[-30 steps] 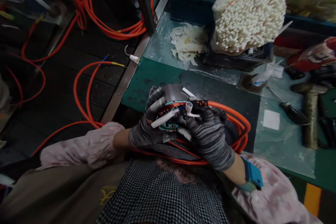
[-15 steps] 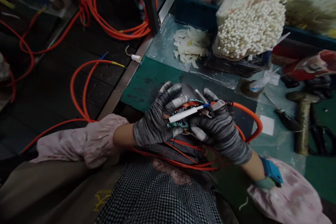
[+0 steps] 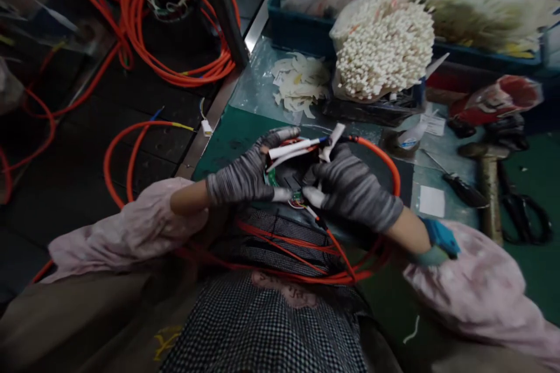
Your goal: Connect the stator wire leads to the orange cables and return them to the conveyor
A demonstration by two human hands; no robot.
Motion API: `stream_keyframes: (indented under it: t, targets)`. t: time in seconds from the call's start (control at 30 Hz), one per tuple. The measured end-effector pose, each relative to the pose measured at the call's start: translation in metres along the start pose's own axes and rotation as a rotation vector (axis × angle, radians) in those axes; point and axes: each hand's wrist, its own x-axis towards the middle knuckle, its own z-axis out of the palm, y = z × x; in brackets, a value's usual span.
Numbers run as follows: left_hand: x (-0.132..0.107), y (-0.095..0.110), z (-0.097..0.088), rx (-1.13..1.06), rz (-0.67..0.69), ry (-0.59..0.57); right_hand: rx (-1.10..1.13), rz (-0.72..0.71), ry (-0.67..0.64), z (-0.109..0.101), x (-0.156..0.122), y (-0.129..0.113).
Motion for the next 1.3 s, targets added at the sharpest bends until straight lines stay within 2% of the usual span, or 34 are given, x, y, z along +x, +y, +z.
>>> stream_keyframes:
  t: [0.07, 0.13, 0.23, 0.27, 0.3, 0.33, 0.4, 0.47, 0.5, 0.57, 0.63, 0.73, 0.97, 1.1, 1.23, 1.3]
  targets:
    - [0.011, -0.013, -0.018, -0.12, -0.083, -0.098, 0.132, -0.021, -0.049, -0.003, 0.021, 0.014]
    - [0.016, -0.021, -0.032, -0.067, -0.152, -0.115, 0.248, -0.001, -0.114, -0.003, 0.038, 0.025]
    - [0.008, -0.018, -0.038, 0.246, -0.141, 0.134, 0.417, 0.016, -0.183, 0.001, 0.049, 0.031]
    - [0.003, -0.013, -0.037, 0.366, -0.102, 0.192, 0.443, 0.014, -0.167, 0.004, 0.049, 0.028]
    - [-0.001, -0.006, -0.034, 0.479, -0.044, 0.194, 0.437, 0.018, -0.119, 0.007, 0.047, 0.024]
    - [-0.004, 0.001, -0.032, 0.58, 0.014, 0.139, 0.393, 0.035, -0.031, 0.009, 0.042, 0.017]
    - [-0.006, 0.017, -0.027, 0.729, 0.084, -0.061, 0.228, 0.094, 0.18, 0.014, 0.027, 0.0]
    - [-0.003, 0.031, -0.025, 0.794, 0.083, -0.218, 0.04, 0.122, 0.337, 0.018, 0.006, -0.019]
    - [-0.001, 0.037, -0.025, 0.801, 0.065, -0.253, -0.033, 0.103, 0.359, 0.019, -0.006, -0.027]
    - [0.002, 0.042, -0.025, 0.792, 0.058, -0.262, -0.155, 0.033, 0.322, 0.02, -0.026, -0.038]
    - [0.001, 0.042, -0.025, 0.795, 0.079, -0.231, -0.263, -0.035, 0.269, 0.02, -0.039, -0.039]
    - [-0.004, 0.035, -0.022, 0.812, 0.119, -0.184, -0.334, -0.111, 0.277, 0.021, -0.043, -0.029]
    - [-0.006, 0.017, -0.01, 0.79, 0.157, -0.028, -0.285, -0.184, 0.249, 0.016, -0.009, -0.008]
    - [-0.011, 0.012, -0.006, 0.854, 0.3, 0.101, -0.382, -0.246, 0.212, 0.012, 0.004, -0.007]
    - [-0.025, 0.007, -0.005, 0.931, 0.503, 0.253, -0.383, -0.251, 0.248, 0.016, 0.003, -0.01]
    - [-0.029, 0.003, -0.003, 0.935, 0.544, 0.286, -0.369, -0.231, 0.277, 0.019, 0.002, -0.013]
